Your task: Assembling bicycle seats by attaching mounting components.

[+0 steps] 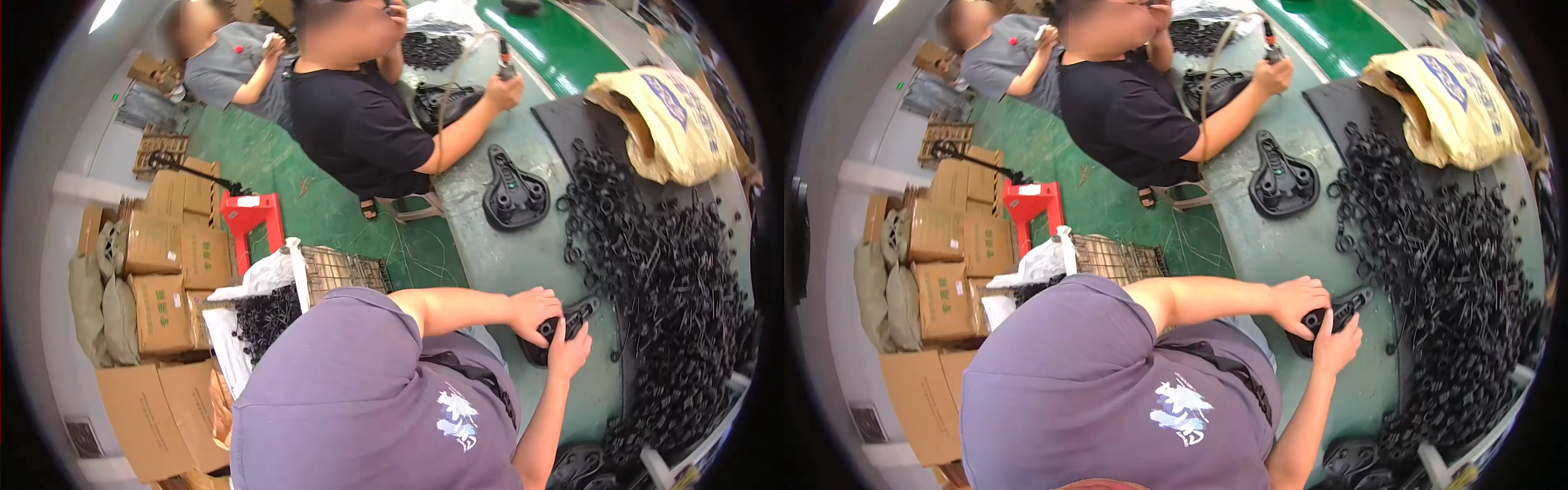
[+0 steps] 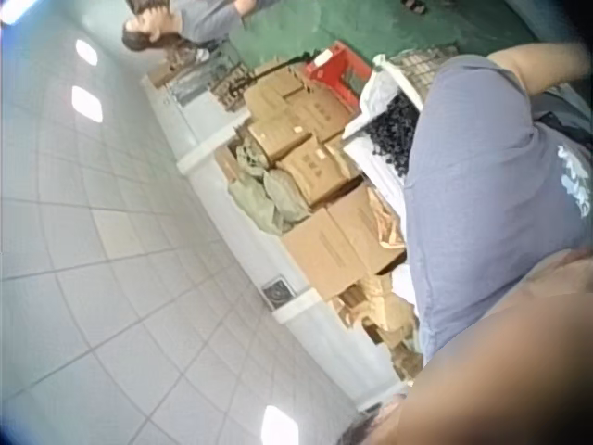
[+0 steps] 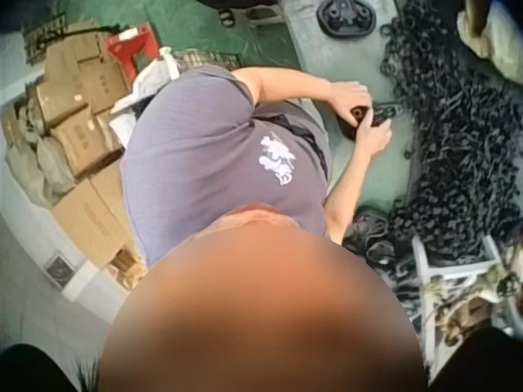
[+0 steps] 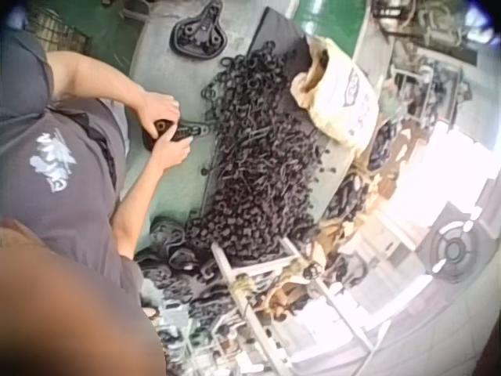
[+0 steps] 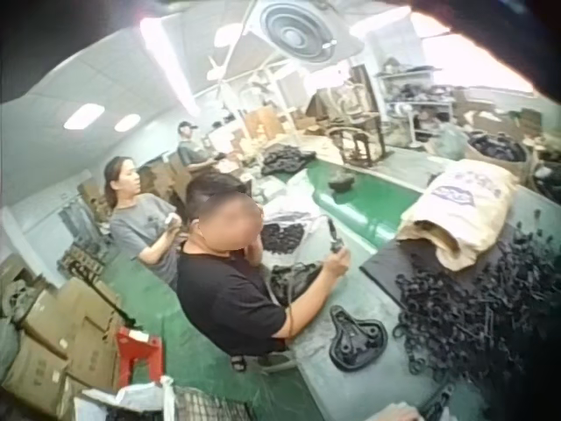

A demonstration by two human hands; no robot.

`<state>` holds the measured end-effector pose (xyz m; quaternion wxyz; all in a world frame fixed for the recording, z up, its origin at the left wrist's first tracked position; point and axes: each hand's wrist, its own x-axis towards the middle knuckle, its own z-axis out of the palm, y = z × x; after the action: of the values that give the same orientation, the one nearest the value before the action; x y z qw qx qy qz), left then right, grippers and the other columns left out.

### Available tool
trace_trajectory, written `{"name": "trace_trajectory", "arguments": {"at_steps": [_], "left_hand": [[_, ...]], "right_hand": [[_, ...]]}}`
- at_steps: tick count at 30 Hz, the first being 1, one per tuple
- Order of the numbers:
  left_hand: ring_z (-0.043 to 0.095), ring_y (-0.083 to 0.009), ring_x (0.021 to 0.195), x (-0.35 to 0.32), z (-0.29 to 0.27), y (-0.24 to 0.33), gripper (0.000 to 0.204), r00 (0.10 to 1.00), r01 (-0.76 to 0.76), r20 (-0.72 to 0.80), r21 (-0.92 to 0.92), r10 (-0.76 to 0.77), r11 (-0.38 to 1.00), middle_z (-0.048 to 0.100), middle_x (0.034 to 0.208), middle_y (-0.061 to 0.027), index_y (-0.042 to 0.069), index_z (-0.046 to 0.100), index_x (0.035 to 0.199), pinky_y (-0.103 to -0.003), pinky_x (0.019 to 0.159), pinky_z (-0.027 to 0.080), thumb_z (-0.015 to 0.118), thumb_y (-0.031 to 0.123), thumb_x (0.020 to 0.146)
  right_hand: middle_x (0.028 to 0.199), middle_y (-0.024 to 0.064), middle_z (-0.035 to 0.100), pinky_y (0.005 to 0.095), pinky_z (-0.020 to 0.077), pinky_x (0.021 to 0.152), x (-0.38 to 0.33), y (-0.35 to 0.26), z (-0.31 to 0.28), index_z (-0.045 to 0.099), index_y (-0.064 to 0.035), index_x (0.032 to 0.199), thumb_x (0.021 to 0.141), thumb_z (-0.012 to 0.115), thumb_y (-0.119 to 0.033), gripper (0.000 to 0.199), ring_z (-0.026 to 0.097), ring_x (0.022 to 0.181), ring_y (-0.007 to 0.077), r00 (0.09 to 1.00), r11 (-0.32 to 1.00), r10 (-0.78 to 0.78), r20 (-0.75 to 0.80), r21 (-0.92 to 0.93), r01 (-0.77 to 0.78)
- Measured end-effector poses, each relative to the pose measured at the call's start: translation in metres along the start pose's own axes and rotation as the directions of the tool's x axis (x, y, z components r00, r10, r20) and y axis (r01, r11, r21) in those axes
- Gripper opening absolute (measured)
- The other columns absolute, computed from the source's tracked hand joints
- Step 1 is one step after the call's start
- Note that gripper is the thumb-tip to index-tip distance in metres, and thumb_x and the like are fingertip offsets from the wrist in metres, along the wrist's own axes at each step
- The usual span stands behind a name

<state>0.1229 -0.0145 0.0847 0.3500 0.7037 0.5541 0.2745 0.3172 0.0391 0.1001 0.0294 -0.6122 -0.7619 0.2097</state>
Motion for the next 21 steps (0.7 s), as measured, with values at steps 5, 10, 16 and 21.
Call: {"name": "trace_trajectory", "arguments": {"at_steps": [5, 10, 16, 21], "left_hand": [[0.045, -0.0437, 0.143, 0.023, 0.065, 0.004, 0.076, 0.961, 0.235, -0.150, 0.009, -0.232, 0.972, 0.055, 0.150, -0.0249, 0.000, 0.062, 0.135, -0.057, 0.119, 0.032, 0.070, 0.046, 0.075], [0.054, -0.0360, 0.127, 0.036, 0.075, 0.003, 0.060, 0.870, 0.362, -0.320, -0.101, -0.375, 0.927, 0.068, 0.128, -0.0175, 0.002, 0.070, 0.123, -0.051, 0.109, 0.038, 0.064, 0.047, 0.084], [0.056, -0.0306, 0.101, 0.043, 0.070, -0.007, 0.042, 0.888, 0.257, -0.415, 0.084, -0.201, 0.963, 0.067, 0.103, -0.0123, 0.006, 0.072, 0.105, -0.046, 0.090, 0.041, 0.065, 0.045, 0.092], [0.056, -0.0299, 0.100, 0.054, 0.074, -0.005, 0.040, 0.888, 0.292, -0.413, 0.168, -0.202, 0.942, 0.065, 0.099, -0.0113, 0.008, 0.072, 0.104, -0.045, 0.090, 0.041, 0.063, 0.046, 0.095]], "right_hand": [[0.142, 0.0302, 0.060, 0.0494, 0.0446, 0.111, 0.007, 0.038, 0.032, 0.045, -0.0002, 0.157, 0.107, 0.056, -0.050, 0.071, 0.057, 0.131, 0.0458, 0.993, 0.928, 0.100, 0.064, 0.353, -0.117], [0.138, 0.0290, 0.064, 0.0475, 0.0479, 0.106, 0.002, 0.023, 0.040, 0.046, 0.0006, 0.156, 0.107, 0.052, -0.052, 0.072, 0.063, 0.126, 0.0443, 0.986, 0.897, 0.164, 0.009, 0.414, -0.153], [0.143, 0.0275, 0.062, 0.0503, 0.0492, 0.103, 0.011, 0.007, 0.033, 0.049, -0.0028, 0.154, 0.107, 0.051, -0.051, 0.067, 0.061, 0.127, 0.0455, 0.986, 0.969, 0.140, -0.095, 0.218, -0.116], [0.138, 0.0265, 0.063, 0.0506, 0.0483, 0.105, 0.020, 0.027, 0.042, 0.052, -0.0046, 0.151, 0.106, 0.053, -0.050, 0.064, 0.060, 0.127, 0.0456, 0.985, 0.970, 0.125, -0.123, 0.225, -0.095]]}}
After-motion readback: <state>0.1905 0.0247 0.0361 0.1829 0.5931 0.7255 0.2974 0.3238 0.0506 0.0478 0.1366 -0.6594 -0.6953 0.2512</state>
